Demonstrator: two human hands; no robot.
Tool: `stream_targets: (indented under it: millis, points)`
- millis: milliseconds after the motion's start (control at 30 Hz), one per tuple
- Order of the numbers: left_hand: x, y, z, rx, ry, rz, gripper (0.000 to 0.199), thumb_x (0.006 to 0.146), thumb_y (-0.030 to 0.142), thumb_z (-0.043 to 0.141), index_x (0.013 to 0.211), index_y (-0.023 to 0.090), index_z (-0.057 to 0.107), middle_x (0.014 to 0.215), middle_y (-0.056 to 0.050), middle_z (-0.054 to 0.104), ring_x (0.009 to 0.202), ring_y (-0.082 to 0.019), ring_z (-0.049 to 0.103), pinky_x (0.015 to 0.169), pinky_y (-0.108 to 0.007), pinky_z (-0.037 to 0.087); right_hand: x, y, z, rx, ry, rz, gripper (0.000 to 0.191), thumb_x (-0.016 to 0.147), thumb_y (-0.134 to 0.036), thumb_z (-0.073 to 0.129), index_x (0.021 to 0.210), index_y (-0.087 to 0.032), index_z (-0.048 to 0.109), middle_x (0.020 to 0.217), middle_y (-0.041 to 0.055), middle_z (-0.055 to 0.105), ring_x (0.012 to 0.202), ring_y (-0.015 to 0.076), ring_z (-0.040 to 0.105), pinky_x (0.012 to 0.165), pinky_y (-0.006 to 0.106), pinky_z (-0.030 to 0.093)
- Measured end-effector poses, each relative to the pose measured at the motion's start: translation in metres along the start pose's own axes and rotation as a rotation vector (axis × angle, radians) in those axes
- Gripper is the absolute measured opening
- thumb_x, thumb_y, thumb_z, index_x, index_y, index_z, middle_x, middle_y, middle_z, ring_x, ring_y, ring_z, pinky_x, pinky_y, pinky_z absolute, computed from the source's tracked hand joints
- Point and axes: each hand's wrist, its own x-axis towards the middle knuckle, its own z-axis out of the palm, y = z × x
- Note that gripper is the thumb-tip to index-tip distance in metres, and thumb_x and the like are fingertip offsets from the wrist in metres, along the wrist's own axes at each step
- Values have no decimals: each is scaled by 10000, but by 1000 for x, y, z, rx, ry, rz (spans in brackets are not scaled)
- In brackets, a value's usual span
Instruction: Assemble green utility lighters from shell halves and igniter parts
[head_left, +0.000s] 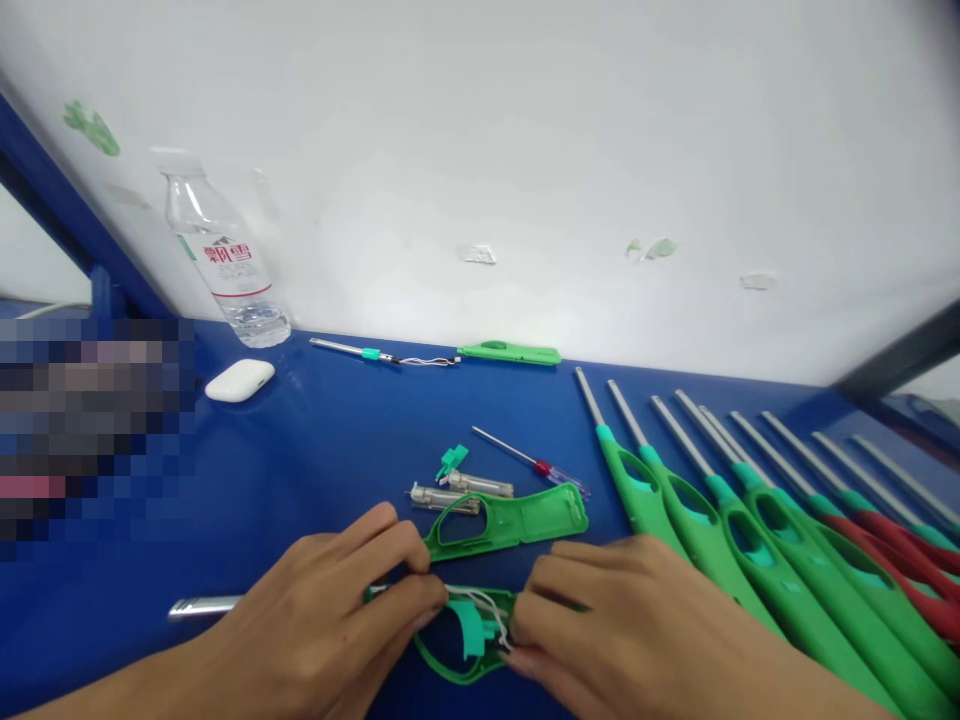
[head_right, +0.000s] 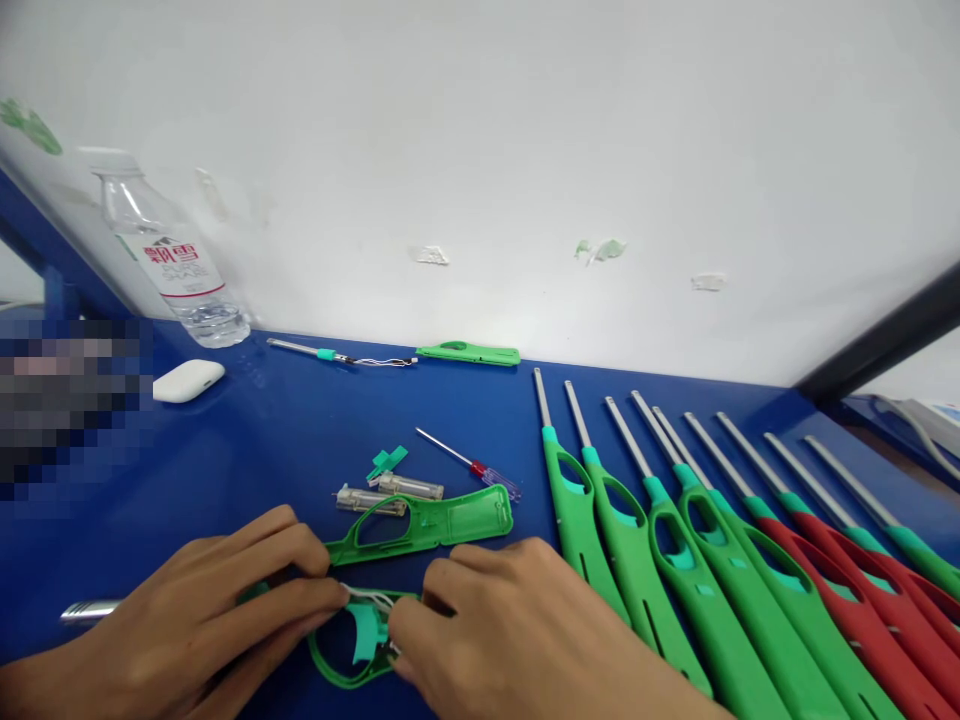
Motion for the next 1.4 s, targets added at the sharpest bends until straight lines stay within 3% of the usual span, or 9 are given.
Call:
stream_targets:
  millis: [233,467,567,767,933,1067,1267,1400]
  points:
    - [-11,-5,5,-27,-103,28,367,1052,-22,457,1132,229,712,935,-23,682,736,-180,597,594,-320,453,0,0,-3,-13,-28,-18,246,1043,-244,814,907,-259,610,791,-89,671,648,154,675,523,404,233]
    - [-13,-3,4,-14,-58,35,330,1161,76,407,1168,222,704,969,-10,692,840,-154,657,783,-307,524,1,1,-4,3,-60,-14,287,974,-203,879,904,-260,606,793,-94,666,646,154,667,518,395,217]
    - [-11,-2,3,-2,-42,39,350,1192,122,373,1213,233,704,954,-2,699,806,-154,638,736,-308,514,1,0,-6,18,-69,-19,335,916,-168,928,898,-256,605,807,-99,672,649,147,666,518,394,227]
    - [-4,0,5,-17,-18,45,323,1202,148,387,1193,236,697,936,8,716,745,-154,588,573,-326,415,1,0,-7,39,-4,-11,263,998,-287,882,897,-254,641,788,-99,683,633,140,670,519,393,257]
    - [-3,1,2,-6,-25,46,317,1207,169,387,1168,242,693,945,7,732,766,-156,618,584,-316,448,4,2,-6,19,-12,-18,267,975,-310,907,900,-251,658,798,-89,693,633,144,663,510,389,251]
    - [-5,3,0,19,-36,32,317,1207,178,377,1169,255,682,978,1,753,818,-160,670,655,-309,521,3,1,-6,11,-33,-22,303,899,-232,963,903,-256,660,814,-91,696,641,151,658,506,388,249]
    - [-13,0,0,15,-50,39,317,1136,94,442,1194,254,709,962,-3,749,831,-157,713,714,-291,568,2,0,-13,20,-35,-4,237,1040,-370,837,896,-248,693,803,-79,717,671,149,689,537,393,309]
    - [-17,-5,-5,3,-34,18,395,1021,15,492,1290,233,682,1075,-17,781,1001,-177,752,991,-331,596,3,2,-19,5,-133,-3,186,1087,-248,762,917,-237,689,820,-72,728,696,148,702,566,397,333]
